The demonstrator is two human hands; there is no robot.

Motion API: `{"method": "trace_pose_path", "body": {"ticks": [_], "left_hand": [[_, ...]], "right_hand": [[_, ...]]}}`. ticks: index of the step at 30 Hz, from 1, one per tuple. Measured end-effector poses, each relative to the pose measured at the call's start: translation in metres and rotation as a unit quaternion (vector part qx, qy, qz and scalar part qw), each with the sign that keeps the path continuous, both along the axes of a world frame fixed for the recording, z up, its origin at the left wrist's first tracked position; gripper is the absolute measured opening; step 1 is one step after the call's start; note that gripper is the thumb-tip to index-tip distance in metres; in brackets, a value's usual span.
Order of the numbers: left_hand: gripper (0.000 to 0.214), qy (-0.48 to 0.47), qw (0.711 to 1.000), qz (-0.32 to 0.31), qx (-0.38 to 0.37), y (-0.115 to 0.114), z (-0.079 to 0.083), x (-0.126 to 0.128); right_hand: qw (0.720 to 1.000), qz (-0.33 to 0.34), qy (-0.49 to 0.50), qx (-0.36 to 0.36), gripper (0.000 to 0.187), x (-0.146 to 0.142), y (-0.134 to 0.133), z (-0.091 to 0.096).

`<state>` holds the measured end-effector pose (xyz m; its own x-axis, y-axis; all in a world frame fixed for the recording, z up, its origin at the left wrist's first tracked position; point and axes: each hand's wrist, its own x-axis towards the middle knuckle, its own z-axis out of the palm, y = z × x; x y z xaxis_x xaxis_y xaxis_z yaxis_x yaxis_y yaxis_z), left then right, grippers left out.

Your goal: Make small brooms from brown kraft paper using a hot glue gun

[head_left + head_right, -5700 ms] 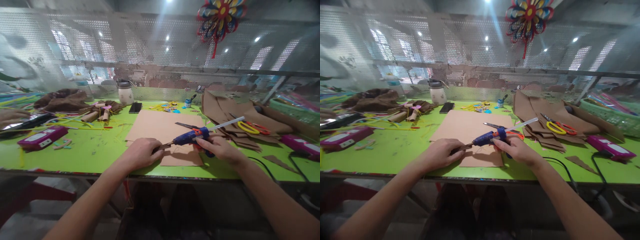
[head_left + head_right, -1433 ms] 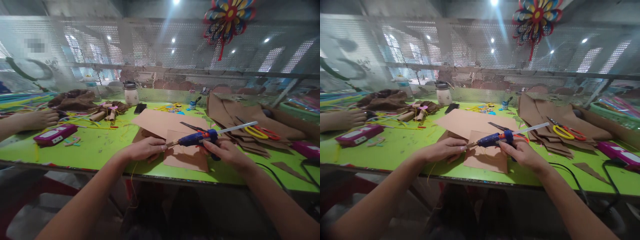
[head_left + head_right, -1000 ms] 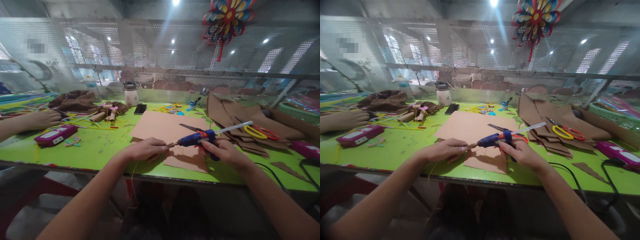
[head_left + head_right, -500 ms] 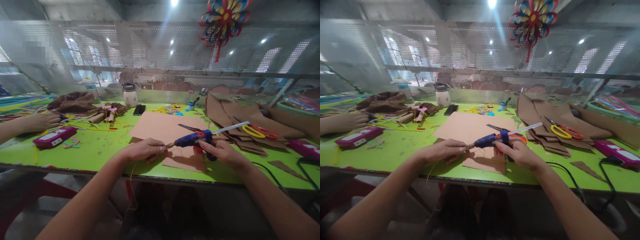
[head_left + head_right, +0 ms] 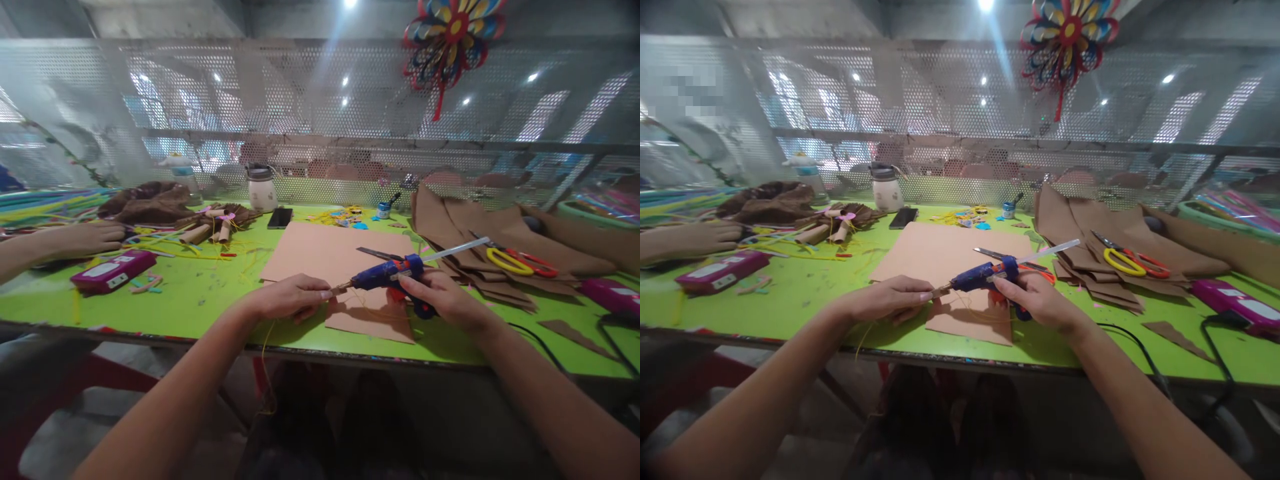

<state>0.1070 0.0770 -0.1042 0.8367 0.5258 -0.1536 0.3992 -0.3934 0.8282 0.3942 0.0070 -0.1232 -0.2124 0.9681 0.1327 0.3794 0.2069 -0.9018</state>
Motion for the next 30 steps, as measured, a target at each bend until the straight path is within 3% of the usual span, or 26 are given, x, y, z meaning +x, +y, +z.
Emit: {"method": "trace_pose_path", "body": {"ticks": [10, 19, 26, 30], "left_hand": [[0.039, -0.007, 1.000, -0.007, -0.008, 0.003, 0.000, -0.002], [0.037, -0.012, 1.000, -0.006, -0.023, 0.002, -0.001, -0.002], [0.038, -0.017, 0.999, 0.004, -0.029, 0.001, 0.001, -0.002], [0.040, -0.019, 0.999, 0.018, -0.048, 0.000, 0.000, -0.003]], "right_hand": [[0.999, 0.036, 0.019, -0.005, 0.049, -0.001, -0.004, 0.006], [0.997, -0.026, 0.053, -0.053, 0.051, 0.002, 0.000, -0.002], [1.000, 0.015, 0.008, -0.001, 0.048, 0.007, -0.003, 0.002], [0.999, 0.006, 0.042, 0.020, 0.042, 0.012, -0.001, -0.003]]}}
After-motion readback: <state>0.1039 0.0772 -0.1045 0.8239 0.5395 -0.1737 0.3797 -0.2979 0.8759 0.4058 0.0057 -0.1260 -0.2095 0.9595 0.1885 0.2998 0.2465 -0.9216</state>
